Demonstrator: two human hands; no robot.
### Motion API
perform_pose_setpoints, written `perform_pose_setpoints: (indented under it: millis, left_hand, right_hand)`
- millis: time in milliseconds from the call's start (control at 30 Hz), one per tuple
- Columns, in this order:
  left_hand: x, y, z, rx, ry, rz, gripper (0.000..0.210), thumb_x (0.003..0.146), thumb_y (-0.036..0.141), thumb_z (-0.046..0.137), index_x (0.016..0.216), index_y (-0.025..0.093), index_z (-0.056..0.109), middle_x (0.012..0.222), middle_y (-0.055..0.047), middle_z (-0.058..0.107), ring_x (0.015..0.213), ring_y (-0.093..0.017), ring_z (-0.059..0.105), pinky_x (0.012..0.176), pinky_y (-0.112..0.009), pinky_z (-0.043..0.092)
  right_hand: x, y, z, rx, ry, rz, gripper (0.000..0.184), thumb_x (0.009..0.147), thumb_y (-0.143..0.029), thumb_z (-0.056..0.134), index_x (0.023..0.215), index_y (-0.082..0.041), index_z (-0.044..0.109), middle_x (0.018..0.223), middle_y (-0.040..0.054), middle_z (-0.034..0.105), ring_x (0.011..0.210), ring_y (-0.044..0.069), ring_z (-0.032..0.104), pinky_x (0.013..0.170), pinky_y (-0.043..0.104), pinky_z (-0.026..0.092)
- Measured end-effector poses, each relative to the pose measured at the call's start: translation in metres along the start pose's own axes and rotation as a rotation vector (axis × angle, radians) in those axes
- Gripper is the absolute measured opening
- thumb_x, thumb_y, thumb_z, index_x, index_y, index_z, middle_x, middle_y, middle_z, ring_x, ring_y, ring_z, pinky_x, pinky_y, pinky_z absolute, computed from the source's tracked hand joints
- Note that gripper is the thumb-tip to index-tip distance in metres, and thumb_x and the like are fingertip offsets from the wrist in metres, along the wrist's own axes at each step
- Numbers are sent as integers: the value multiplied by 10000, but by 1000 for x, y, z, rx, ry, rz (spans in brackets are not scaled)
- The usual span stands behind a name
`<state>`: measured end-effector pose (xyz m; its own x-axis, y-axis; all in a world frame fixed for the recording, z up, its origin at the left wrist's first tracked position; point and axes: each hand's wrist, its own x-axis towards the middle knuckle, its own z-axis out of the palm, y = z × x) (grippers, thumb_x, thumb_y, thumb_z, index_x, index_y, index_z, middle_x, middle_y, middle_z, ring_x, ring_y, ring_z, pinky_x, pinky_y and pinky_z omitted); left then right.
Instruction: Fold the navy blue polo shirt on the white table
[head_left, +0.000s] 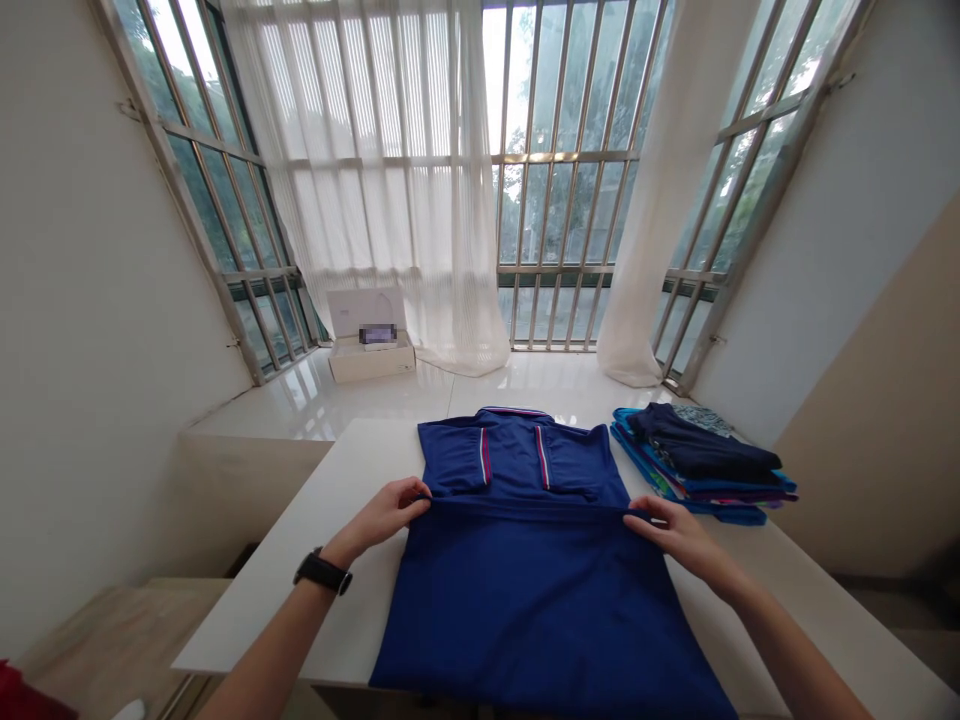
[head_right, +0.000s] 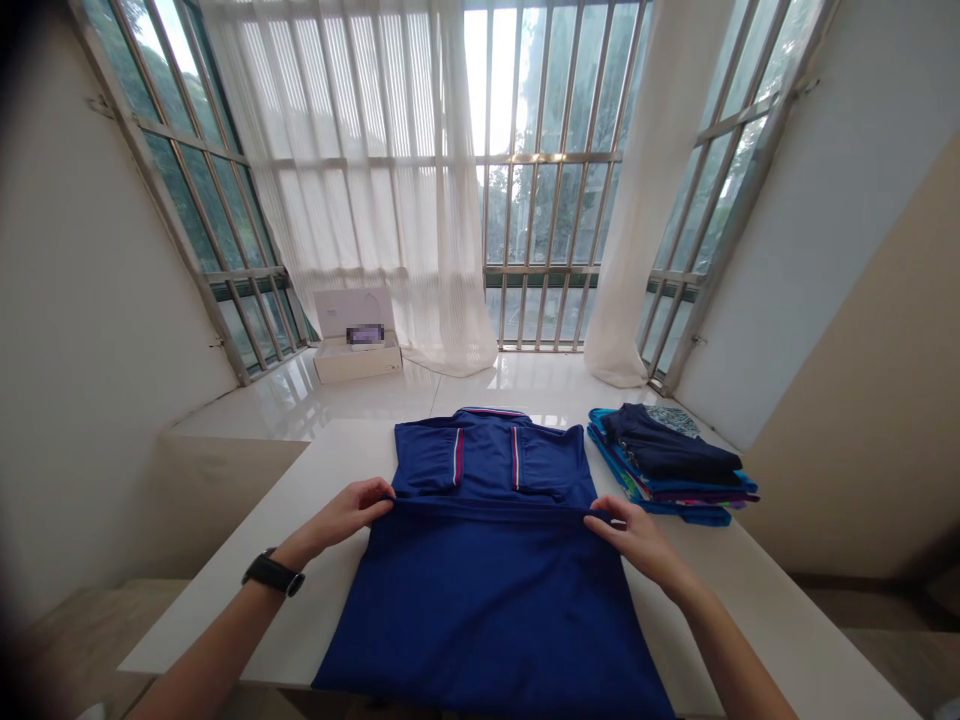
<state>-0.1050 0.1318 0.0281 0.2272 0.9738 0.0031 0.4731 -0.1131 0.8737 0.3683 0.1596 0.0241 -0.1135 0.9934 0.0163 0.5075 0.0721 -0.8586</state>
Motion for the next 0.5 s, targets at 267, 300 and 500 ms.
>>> perform_pose_setpoints:
  millis: [267, 300, 500]
  left_hand:
    - [29, -17, 16, 174, 267, -115, 216, 840, 306, 541, 981, 155, 603, 704, -14, 623, 601, -153, 583, 594, -271, 485]
    - [28, -16, 18, 196, 305, -106, 234, 853, 282, 529, 1039, 154, 592, 764, -33, 644, 647, -162, 607, 652, -292, 503]
    - [-23, 5, 43, 587, 423, 230, 384, 969, 302, 415, 1317, 168, 510, 1324, -140, 568, 1260, -247, 520, 1087, -434, 412]
  right_hand:
    - [22, 18, 2, -231, 160, 11, 419, 693, -547, 598, 887, -181, 657, 820, 90, 714, 752, 252, 675, 715, 358, 537]
    - [20, 21, 7, -311, 208, -5, 432, 731, -524, 555, 956, -169, 655, 867, 107, 713, 764, 258, 679, 734, 377, 542]
    - [-44, 22, 46, -571, 356, -333, 456, 926, -489, 436, 1244, -208, 603, 1318, 127, 605, 1256, 290, 546, 1072, 456, 442]
